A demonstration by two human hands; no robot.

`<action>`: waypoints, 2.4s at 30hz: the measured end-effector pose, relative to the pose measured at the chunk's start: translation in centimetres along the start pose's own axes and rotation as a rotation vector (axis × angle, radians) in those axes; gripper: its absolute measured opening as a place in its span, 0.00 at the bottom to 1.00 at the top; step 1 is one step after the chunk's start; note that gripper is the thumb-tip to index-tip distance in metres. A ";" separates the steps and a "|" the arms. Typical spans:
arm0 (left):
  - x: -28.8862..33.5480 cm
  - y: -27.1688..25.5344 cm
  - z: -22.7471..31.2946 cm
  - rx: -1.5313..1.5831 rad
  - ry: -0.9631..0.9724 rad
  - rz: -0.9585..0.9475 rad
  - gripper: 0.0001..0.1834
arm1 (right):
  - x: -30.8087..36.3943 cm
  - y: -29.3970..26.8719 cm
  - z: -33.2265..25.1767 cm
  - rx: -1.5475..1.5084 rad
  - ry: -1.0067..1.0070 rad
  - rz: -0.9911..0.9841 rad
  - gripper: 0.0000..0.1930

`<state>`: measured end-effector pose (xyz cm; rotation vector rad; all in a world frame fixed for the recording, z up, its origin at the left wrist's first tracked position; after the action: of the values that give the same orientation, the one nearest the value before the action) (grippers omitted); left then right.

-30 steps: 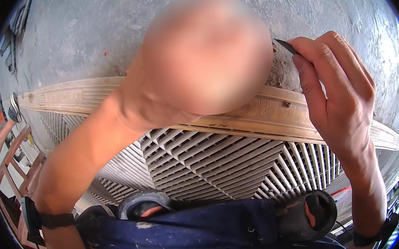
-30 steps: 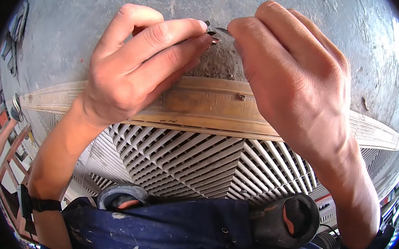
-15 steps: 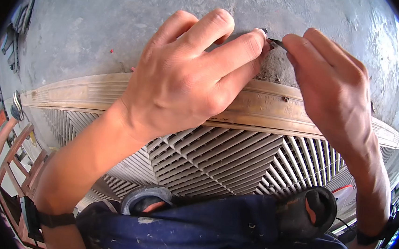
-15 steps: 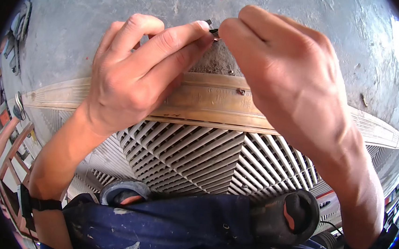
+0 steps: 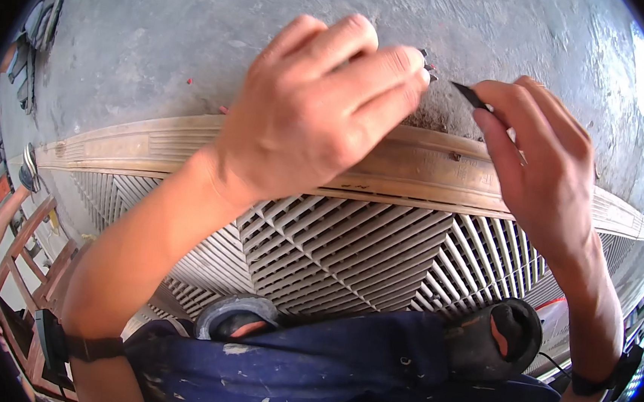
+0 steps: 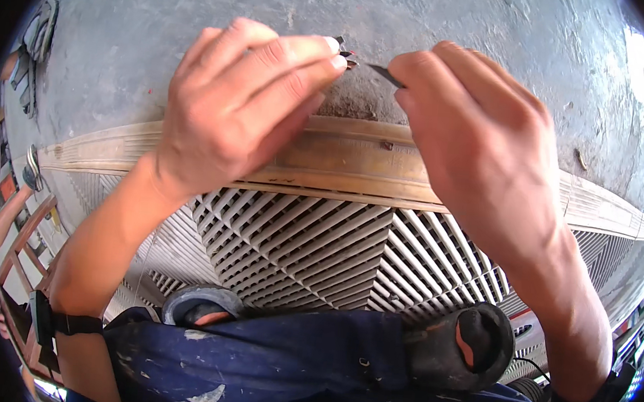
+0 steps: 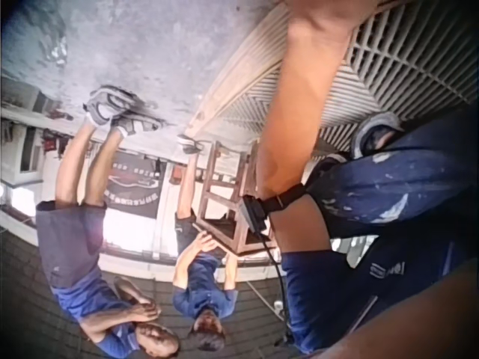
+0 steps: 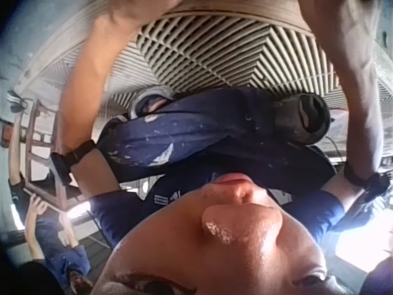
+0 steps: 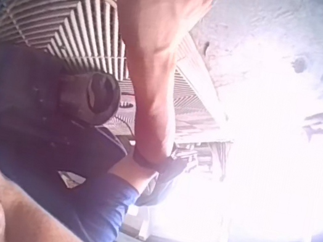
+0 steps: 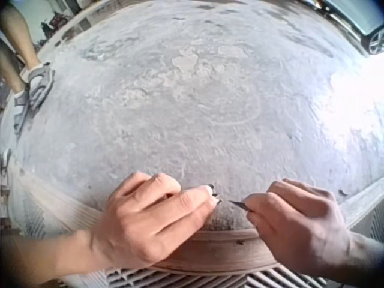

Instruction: Repairing or preparing small plastic components using tape and a blade.

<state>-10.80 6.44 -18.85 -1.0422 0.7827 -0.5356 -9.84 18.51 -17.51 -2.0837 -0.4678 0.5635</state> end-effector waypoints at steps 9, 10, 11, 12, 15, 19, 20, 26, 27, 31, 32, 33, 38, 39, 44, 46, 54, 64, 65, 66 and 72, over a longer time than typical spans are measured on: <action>-3.5 -0.4 -1.7 0.195 -0.193 -0.112 0.12 | 2.7 -0.6 -1.8 -0.163 0.008 -0.128 0.09; -3.5 -0.2 -2.3 0.196 -0.289 -0.185 0.14 | 3.0 -0.4 -1.9 -0.182 0.016 -0.135 0.09; -3.5 -0.4 -2.2 0.199 -0.286 -0.180 0.14 | 3.1 -0.4 -2.1 -0.194 0.030 -0.152 0.09; -3.3 -0.3 -2.2 0.238 -0.302 -0.186 0.14 | 2.9 -0.6 -2.7 -0.165 -0.007 -0.167 0.09; -2.4 0.2 -2.7 0.330 -0.358 -0.149 0.13 | 3.8 0.2 -3.8 -0.207 0.004 -0.264 0.09; -2.4 0.1 -1.9 0.291 -0.275 -0.155 0.12 | 5.1 0.5 -4.6 -0.235 0.013 -0.226 0.13; -2.5 0.2 -2.1 0.290 -0.310 -0.168 0.12 | 5.7 0.9 -4.3 -0.255 0.076 -0.309 0.15; -3.6 0.5 -1.1 0.467 -0.428 -0.316 0.12 | 5.5 -1.1 -5.5 -0.113 -0.005 -0.243 0.14; -3.8 -0.1 -0.9 0.556 -0.454 -0.311 0.12 | 5.2 -2.3 -5.8 -0.056 -0.020 -0.172 0.14; -3.8 -5.1 1.5 0.874 -0.658 -0.297 0.16 | 4.6 -7.7 -6.0 -0.150 0.062 -0.091 0.14; -3.5 -7.0 2.3 0.918 -0.689 -0.304 0.19 | 4.2 -9.2 -6.5 -0.177 0.095 -0.037 0.12; -3.7 -9.0 3.5 0.909 -0.671 -0.295 0.19 | 3.8 -10.9 -7.6 -0.163 0.089 -0.022 0.12; -2.0 -16.7 8.6 1.131 -0.751 -0.219 0.21 | 4.5 -16.5 -12.2 -0.399 0.223 0.105 0.12; -1.5 -17.9 9.6 1.164 -0.746 -0.196 0.21 | 4.7 -17.2 -13.5 -0.447 0.209 0.134 0.11; 2.0 -20.7 12.7 1.238 -0.757 -0.183 0.23 | 6.4 -17.0 -18.2 -0.719 0.243 0.074 0.11; 3.6 -20.9 13.3 1.249 -0.783 -0.175 0.23 | 6.9 -15.9 -19.3 -0.790 0.284 0.100 0.10; 6.7 -19.8 13.7 1.277 -0.823 -0.204 0.20 | 7.6 -12.1 -21.3 -1.117 0.274 0.125 0.10; 5.9 -19.3 14.4 1.374 -0.790 -0.227 0.15 | 7.4 -11.5 -19.5 -0.637 0.264 0.135 0.12; 5.6 -19.7 14.9 1.454 -0.766 -0.237 0.14 | 7.3 -12.1 -19.8 -0.529 0.193 0.166 0.12; 5.7 -19.5 15.1 1.451 -0.772 -0.241 0.14 | 7.3 -12.1 -20.0 -0.536 0.195 0.167 0.12; 6.7 -18.4 14.3 1.394 -0.887 -0.038 0.16 | 8.3 -11.2 -18.8 -0.790 0.342 0.181 0.15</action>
<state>4.01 1.74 -0.20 0.0912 -0.4432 -0.4347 6.12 16.11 -0.63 -2.9288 -0.3263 0.1004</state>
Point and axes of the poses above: each hand's wrist, its own x-axis away from the middle knuckle, its own y-axis out of the palm, z = x × y, the point moved 10 cm from there along -x, towards the middle knuckle, and after that the axes turned 10 degrees about -y, right-handed, at the moved point
